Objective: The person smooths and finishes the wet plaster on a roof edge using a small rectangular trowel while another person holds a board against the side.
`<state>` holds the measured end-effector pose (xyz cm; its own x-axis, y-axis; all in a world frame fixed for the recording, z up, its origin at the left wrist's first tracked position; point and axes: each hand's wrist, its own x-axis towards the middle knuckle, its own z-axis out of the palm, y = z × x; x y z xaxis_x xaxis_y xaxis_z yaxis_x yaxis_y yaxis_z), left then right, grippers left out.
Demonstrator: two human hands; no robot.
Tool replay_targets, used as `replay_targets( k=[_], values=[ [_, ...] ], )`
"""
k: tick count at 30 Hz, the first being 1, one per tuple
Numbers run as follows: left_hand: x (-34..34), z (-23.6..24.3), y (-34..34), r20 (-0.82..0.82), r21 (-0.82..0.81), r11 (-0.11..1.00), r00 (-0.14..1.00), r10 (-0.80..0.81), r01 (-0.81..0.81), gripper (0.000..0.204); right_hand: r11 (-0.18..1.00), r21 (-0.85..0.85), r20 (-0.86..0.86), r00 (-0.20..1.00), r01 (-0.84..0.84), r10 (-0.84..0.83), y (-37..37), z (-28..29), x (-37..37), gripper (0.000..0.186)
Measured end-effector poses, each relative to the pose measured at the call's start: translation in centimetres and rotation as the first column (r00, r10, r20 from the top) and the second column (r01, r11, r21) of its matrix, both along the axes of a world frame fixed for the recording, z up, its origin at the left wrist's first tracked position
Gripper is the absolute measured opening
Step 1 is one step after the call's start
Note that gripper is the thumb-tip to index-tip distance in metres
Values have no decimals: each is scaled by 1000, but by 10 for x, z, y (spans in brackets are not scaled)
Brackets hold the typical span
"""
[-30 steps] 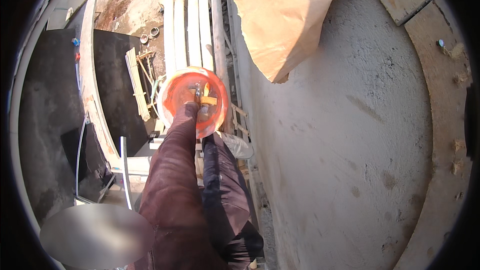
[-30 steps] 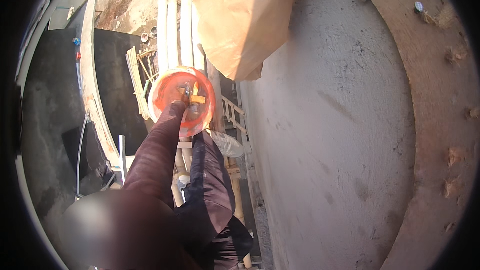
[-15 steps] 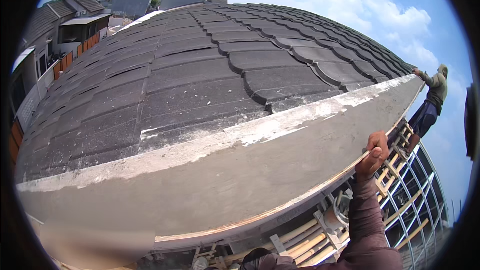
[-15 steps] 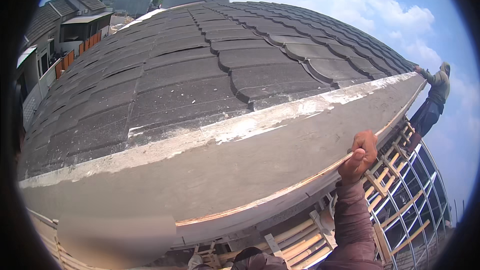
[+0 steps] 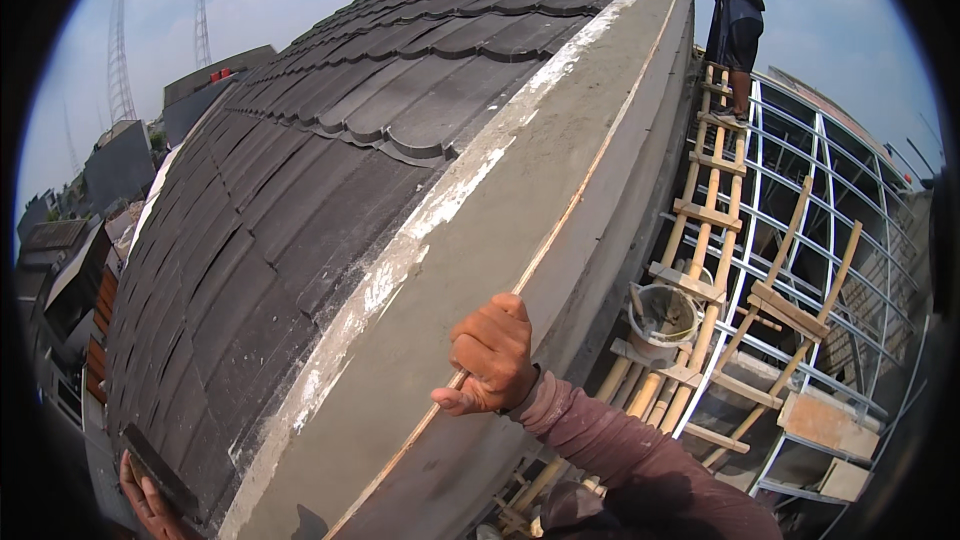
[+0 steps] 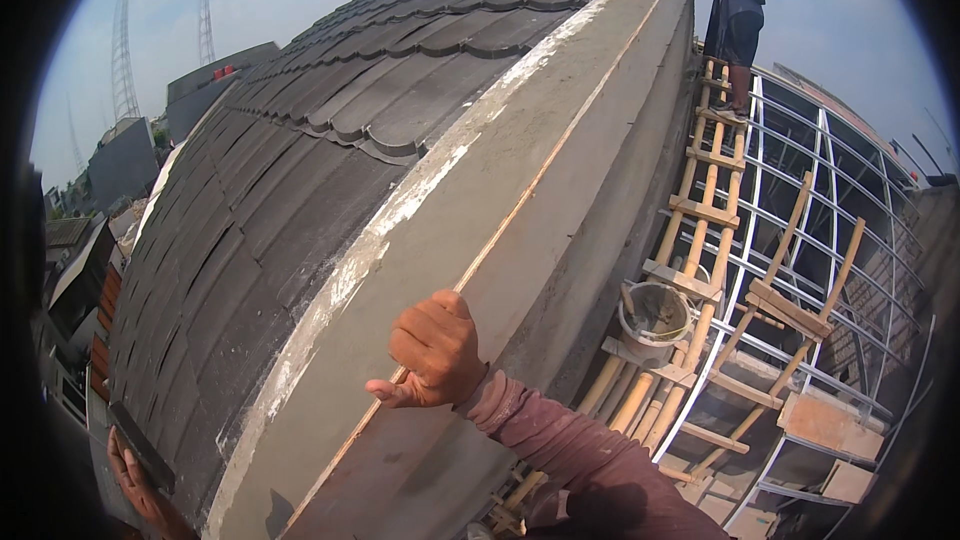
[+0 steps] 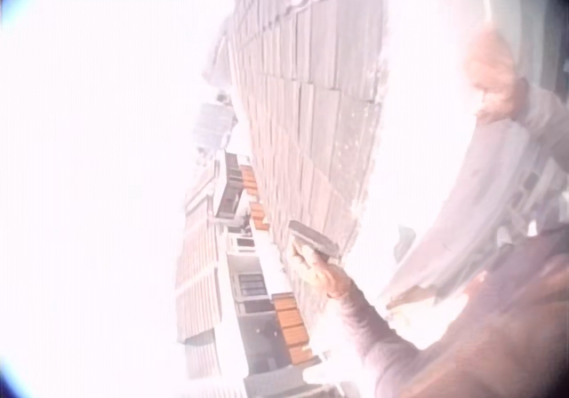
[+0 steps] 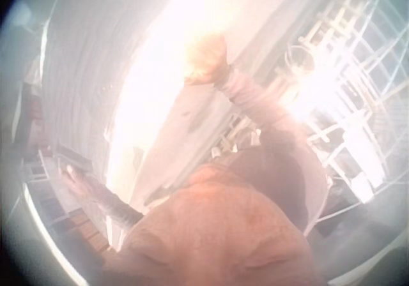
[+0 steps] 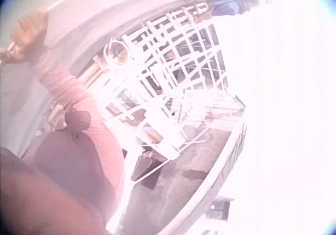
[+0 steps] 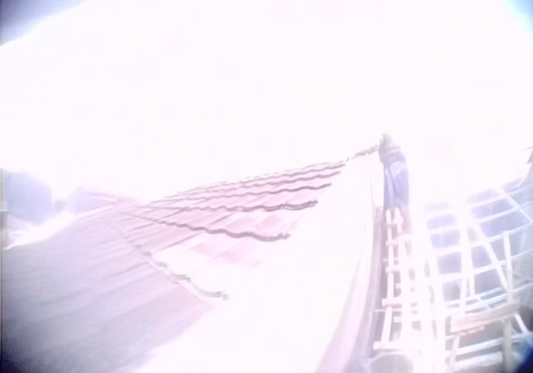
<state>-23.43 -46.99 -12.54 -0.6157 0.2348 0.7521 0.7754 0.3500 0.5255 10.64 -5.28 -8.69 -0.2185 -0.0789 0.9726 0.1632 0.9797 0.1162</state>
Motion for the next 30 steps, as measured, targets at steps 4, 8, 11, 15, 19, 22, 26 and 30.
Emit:
replay_targets(
  k=[4,8,11,15,19,22,26,30],
  values=[
    [106,116,264,92,108,601,594,-799,792,52,998,-12,32,998,62,-62,8,-4,16,60],
    [170,141,428,-5,-164,491,497,-868,856,38,999,-14,24,999,30,-30,12,-2,18,56],
    [220,150,490,-20,-310,556,580,-814,771,39,1000,-19,10,1000,-8,8,10,-2,13,51],
    [245,159,565,-10,-412,592,646,-763,693,42,999,-45,17,1000,1,0,10,-6,14,45],
    [247,172,593,-96,-453,509,527,-844,732,42,997,-62,-8,999,-49,49,4,-4,9,41],
    [260,172,561,-23,-503,410,463,-886,761,41,997,-80,4,1000,-17,18,12,-9,21,38],
    [237,169,570,-53,-462,496,536,-843,735,42,995,-86,-11,999,-45,44,8,-9,15,36],
    [253,184,579,-86,-487,455,477,-875,746,42,994,-80,-2,998,-69,69,5,-6,14,35]
  ],
)
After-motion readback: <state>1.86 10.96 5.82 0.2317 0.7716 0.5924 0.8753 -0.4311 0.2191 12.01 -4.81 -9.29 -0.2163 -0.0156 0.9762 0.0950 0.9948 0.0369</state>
